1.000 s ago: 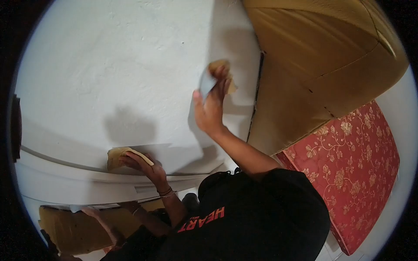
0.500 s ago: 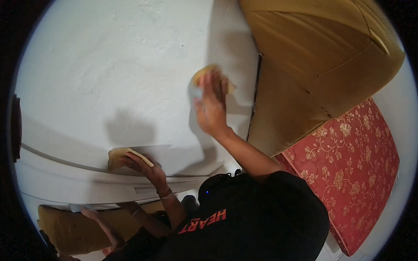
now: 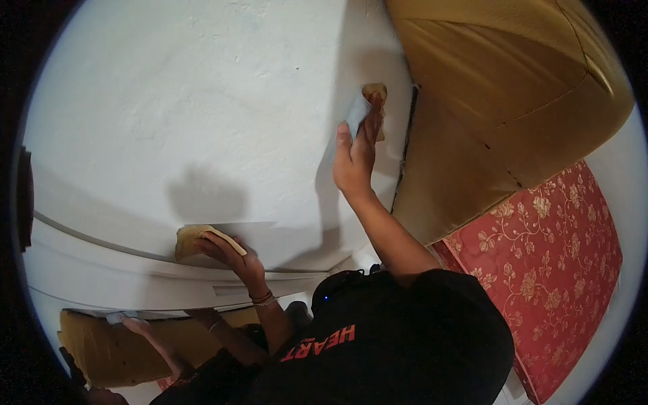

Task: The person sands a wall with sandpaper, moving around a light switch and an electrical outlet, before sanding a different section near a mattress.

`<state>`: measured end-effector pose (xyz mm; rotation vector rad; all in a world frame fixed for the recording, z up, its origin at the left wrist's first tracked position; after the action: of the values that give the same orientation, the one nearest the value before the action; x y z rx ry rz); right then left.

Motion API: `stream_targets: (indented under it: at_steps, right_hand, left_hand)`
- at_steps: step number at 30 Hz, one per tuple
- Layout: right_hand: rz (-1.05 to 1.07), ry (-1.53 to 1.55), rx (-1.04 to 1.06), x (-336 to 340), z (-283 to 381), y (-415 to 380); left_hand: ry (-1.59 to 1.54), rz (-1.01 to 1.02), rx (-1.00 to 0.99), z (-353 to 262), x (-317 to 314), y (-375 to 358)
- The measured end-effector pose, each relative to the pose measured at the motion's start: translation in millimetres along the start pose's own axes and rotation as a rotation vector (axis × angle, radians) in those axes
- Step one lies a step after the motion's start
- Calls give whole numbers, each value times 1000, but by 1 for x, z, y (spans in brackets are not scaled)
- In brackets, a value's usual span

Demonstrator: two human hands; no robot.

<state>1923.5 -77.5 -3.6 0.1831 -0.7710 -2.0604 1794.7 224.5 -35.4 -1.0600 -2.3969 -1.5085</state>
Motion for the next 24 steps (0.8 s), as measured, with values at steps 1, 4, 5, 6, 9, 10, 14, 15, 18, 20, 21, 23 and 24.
stream_targets:
  at_steps: [1, 4, 5, 6, 9, 10, 14, 15, 18, 20, 21, 23, 24]
  right_hand:
    - [25, -43, 11, -7, -5, -6]
    - [39, -118, 79, -9, 0, -17]
    - [30, -146, 133, -8, 6, -20]
    - [33, -148, 131, -9, 5, -20]
    - [32, -140, 123, -11, 3, -22]
    - [30, -121, 115, -9, 4, -21]
    - [52, -144, 92, -9, 4, -20]
    - [52, -144, 92, -9, 3, -21]
    - [65, -125, 78, -12, 0, -22]
    - [0, -157, 118, -6, 6, -21]
    - [-1, -156, 117, -7, 4, -21]
    - [43, -155, 84, -12, -5, -22]
    - [41, -156, 83, -12, -6, -23]
  left_hand:
    - [16, -2, -9, 0, 0, 0]
    - [58, -13, -23, -3, 0, 1]
    - [87, -2, -30, -4, 0, 1]
    - [95, 5, -15, 0, 0, 0]
    - [72, 5, 7, 0, -1, -1]
    - [72, 5, 4, -1, -1, 0]
    - [66, 4, -8, -5, -1, 1]
    - [73, 2, -12, -6, -1, 2]
    - [83, 15, -1, -1, -1, -1]
    - [63, 4, -5, -2, -1, 0]
    - [40, -4, -8, -2, 0, 0]
    - [48, -4, -8, -1, -1, 0]
    - [56, -5, -5, 0, -2, 0]
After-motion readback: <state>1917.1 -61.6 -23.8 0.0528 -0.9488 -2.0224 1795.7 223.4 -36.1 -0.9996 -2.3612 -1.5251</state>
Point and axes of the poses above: each hand's wrist, its own y-axis towards the middle knuckle, its own x-axis out of the back of the hand, z = x × y, the point moved 10 cm from there along y, towards the middle knuckle, and after that the axes turned 13 degrees about -y, right-handed, at the moved point
